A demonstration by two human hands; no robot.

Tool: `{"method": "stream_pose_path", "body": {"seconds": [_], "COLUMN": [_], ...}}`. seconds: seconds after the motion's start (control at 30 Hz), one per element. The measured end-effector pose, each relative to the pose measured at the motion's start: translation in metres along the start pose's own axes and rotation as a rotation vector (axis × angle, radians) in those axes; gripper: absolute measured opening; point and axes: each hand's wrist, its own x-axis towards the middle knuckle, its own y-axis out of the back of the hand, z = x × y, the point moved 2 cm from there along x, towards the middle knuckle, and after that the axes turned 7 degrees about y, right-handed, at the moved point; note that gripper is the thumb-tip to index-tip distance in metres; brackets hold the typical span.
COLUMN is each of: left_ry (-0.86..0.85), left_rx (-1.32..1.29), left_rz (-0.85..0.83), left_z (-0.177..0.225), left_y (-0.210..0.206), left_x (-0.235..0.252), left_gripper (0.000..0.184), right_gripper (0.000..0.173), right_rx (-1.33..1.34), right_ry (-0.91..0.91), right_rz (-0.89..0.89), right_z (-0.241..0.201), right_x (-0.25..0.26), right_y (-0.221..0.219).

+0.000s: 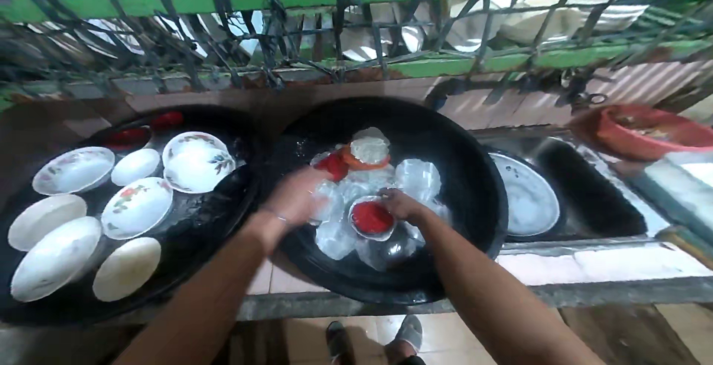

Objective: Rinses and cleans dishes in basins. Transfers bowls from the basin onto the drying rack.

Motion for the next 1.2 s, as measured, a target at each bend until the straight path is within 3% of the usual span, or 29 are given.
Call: {"method": "stream_pose_path", "body": {"seconds": [0.07, 0.1, 0.2, 0.27, 0.4, 0.5, 0.63, 0.73, 0.83, 0.97, 1.1, 1.2], "left_ry": [-0.28, -0.333, -0.318, -0.229, 0.1, 0.229, 0.407, 0.443, 0.479, 0.588, 0.762, 0.853], "left_rx": [0.063, 0.087, 0.101, 0.051, -0.081, -0.248, -0.758, -0.955, -0.738, -0.228, 0.089, 0.132], "left_rz": [-0.25, -0.297, -0.272, -0.202, -0.261, -0.288, 0.04, 0.301, 0.496, 0.422, 0.294, 0.259], "left_z": [0.056, 0.075, 0.106, 0.116, 0.115, 0.107, 0.066, 0.031, -0.011, -0.071, -0.152, -0.18], "left_y": [-0.067, -0.093, -0.116, -0.109, -0.112, -0.109, -0.072, -0.02, 0.046, 0.107, 0.113, 0.096], "left_x": [0.006, 0.01, 0.028, 0.037, 0.049, 0.053, 0.059, 0.048, 0.027, -0.004, -0.029, -0.043], "left_gripper": [0.071, 0.075, 0.041, 0.033, 0.05, 0.047, 0.052, 0.043, 0.049, 0.052, 0.049, 0.049], "right_gripper": [0.036, 0.039, 0.041, 0.041, 0.033, 0.044, 0.049, 0.066, 0.072, 0.053, 0.062, 0.063], "right_rx": [0.207, 0.289, 0.459, 0.551, 0.571, 0.56, 0.034, -0.097, -0.189, -0.136, -0.319, -0.265], "right_ry": [-0.056, -0.073, -0.065, -0.069, -0.032, 0.005, -0.154, -0.379, -0.465, -0.305, -0.294, -0.386], "right_rz": [0.058, 0.059, 0.118, 0.18, 0.331, 0.387, 0.485, 0.65, 0.565, 0.422, 0.35, 0.385], "right_z": [-0.008, -0.012, -0.012, -0.012, -0.018, -0.019, 0.008, 0.033, 0.04, 0.044, 0.039, 0.034], "right_x": [-0.005, -0.009, -0.015, -0.018, -0.013, -0.017, -0.023, -0.025, -0.015, 0.009, 0.028, 0.008], "right_y": [0.002, 0.004, 0.013, 0.017, 0.02, 0.025, 0.057, 0.074, 0.082, 0.069, 0.055, 0.057]}}
